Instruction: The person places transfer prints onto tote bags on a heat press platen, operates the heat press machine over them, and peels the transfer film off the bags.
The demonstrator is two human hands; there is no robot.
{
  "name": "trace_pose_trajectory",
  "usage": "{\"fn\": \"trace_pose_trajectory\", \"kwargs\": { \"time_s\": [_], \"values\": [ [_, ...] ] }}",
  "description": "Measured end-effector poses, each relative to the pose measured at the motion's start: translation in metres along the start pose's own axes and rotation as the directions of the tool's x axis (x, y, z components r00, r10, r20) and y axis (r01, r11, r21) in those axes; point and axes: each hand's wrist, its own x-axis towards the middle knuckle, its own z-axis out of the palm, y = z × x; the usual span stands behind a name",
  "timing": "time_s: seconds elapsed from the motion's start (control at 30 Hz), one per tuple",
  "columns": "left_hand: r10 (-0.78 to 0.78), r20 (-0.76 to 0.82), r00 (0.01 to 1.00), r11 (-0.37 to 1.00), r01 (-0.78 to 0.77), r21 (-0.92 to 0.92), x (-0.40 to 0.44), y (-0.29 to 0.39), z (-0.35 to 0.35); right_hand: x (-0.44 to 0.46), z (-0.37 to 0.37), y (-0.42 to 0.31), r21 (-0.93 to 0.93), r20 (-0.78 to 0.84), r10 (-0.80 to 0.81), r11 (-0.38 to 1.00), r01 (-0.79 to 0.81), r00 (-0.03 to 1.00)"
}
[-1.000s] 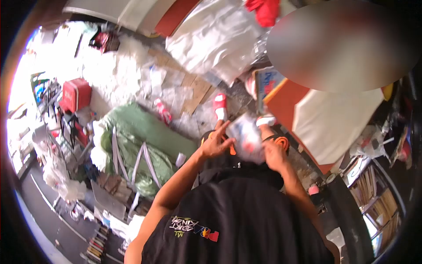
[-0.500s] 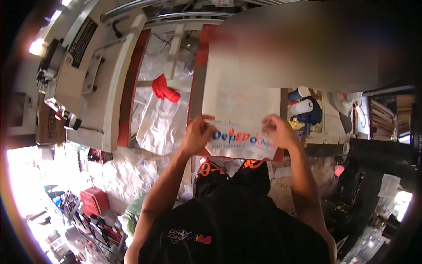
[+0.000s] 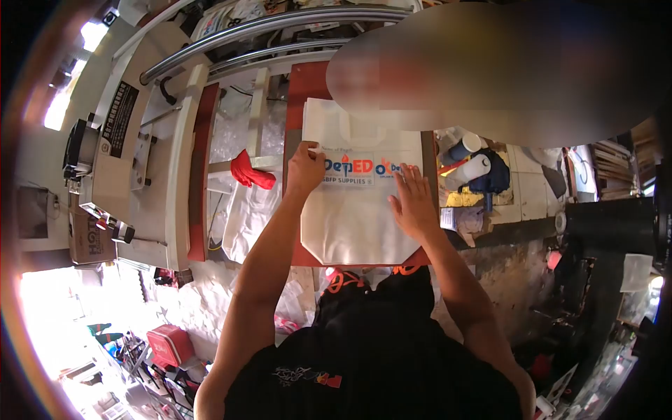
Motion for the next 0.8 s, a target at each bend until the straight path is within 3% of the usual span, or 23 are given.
{"fn": "trace_pose_trajectory", "kwargs": {
  "time_s": [0.07,0.13,0.17,0.23,0.47,0.57,0.63,0.73,0.8],
  "values": [
    [0.003,0.006,1.000,1.000,-0.003,0.023,-0.003,0.001,0.002,-0.003,0.006,0.001,-0.010,0.029,0.023,1.000,-0.023,0.999],
    [0.357,-0.214,0.909,0.932,-0.333,0.141,-0.013,-0.001,0.003,-0.005,0.009,0.001,-0.059,0.028,-0.002,0.998,0.004,1.000],
    [0.356,-0.216,0.909,0.933,-0.332,0.142,-0.022,-0.002,0.003,-0.006,0.010,0.001,-0.058,0.028,-0.004,0.998,0.005,1.000],
    [0.480,-0.016,0.877,0.846,-0.458,0.274,-0.053,0.012,-0.006,-0.007,0.012,-0.001,-0.093,0.032,0.007,0.996,-0.004,0.999],
    [0.563,-0.038,0.826,0.780,-0.515,0.355,-0.076,-0.018,0.014,-0.003,0.013,-0.007,-0.156,0.022,0.010,0.988,-0.006,1.000],
    [0.556,-0.066,0.828,0.790,-0.502,0.352,-0.077,-0.022,0.016,0.007,0.001,-0.010,-0.090,-0.009,-0.013,0.996,0.012,1.000],
    [0.546,-0.067,0.835,0.798,-0.494,0.345,-0.078,-0.021,0.015,0.019,-0.003,-0.009,-0.051,-0.142,-0.084,0.996,0.077,0.986],
    [0.545,-0.072,0.835,0.796,-0.488,0.358,-0.080,-0.018,0.015,0.064,-0.006,-0.004,0.005,-0.245,-0.027,1.000,0.029,0.969],
    [0.519,-0.066,0.852,0.812,-0.468,0.348,-0.079,-0.016,0.015,0.097,0.002,0.005,-0.024,-0.162,0.008,1.000,-0.012,0.987]
  ]
}}
